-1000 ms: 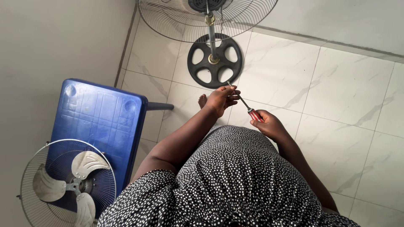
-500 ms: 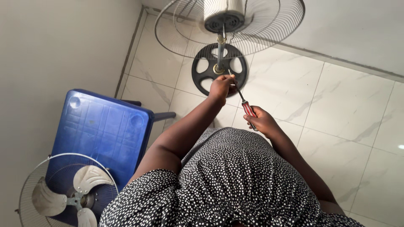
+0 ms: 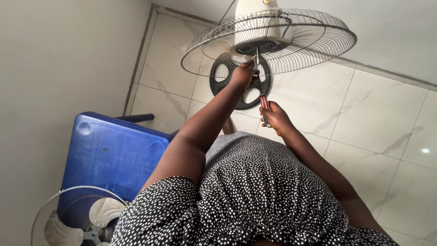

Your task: The person uses a screwdriver to loosen and remove the front grill of a standing fan. They then detach the fan blades and place the components on a blue plastic stool.

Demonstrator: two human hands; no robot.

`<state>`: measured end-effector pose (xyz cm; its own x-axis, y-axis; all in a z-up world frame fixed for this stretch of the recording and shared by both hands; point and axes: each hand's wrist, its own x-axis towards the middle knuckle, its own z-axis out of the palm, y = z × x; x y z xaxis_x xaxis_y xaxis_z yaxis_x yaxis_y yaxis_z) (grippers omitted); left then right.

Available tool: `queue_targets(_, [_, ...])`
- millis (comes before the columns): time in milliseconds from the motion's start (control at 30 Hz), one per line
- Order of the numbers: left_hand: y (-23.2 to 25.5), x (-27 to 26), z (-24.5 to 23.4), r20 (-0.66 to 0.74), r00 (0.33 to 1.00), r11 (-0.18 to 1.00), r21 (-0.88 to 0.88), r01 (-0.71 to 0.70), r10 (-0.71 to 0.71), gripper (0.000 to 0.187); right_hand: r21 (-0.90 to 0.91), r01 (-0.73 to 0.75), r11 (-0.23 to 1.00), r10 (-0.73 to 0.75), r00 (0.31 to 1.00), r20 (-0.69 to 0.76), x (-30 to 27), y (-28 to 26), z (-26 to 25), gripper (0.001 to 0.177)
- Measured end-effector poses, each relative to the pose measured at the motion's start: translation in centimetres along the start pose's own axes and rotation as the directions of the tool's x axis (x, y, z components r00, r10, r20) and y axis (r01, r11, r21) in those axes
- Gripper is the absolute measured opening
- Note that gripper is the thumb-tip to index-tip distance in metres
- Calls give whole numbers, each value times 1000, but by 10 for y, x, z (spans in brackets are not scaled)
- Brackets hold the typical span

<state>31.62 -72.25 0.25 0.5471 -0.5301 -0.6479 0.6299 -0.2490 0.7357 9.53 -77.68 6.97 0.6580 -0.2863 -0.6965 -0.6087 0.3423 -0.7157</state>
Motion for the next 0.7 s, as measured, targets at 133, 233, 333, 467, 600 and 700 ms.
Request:
queue_targets(133, [3,19,3,31,999,999,-22,27,-26,50,1,-17,1000,17,999,-48,14,-4,2,32])
queue_targets(233, [-1,31,-2,63,998,1000,-9,17,-17,48,-19,-25,1000,24,997,-69,20,-5,7,32])
queue_targets(333, [-8,45,-3,81,996,999,-30,33,-30,44,-28,-24,999,22,997,-71,20,-8,10,32])
queue_targets(467, [-17,60,-3,101,994,995,-91,46,-36,40,-57,-44,997,40,997,-67,14,-12,18,31])
queue_targets(600, [-19,61,-1,96,994,997,-57,60,-54,39,-97,-63,993,58,997,-52,10,-19,22,27])
queue_targets(700, [-20,59,0,81,997,1000,26,9,-11,38,-154,-119,981,112,992,-54,10,-19,21,24])
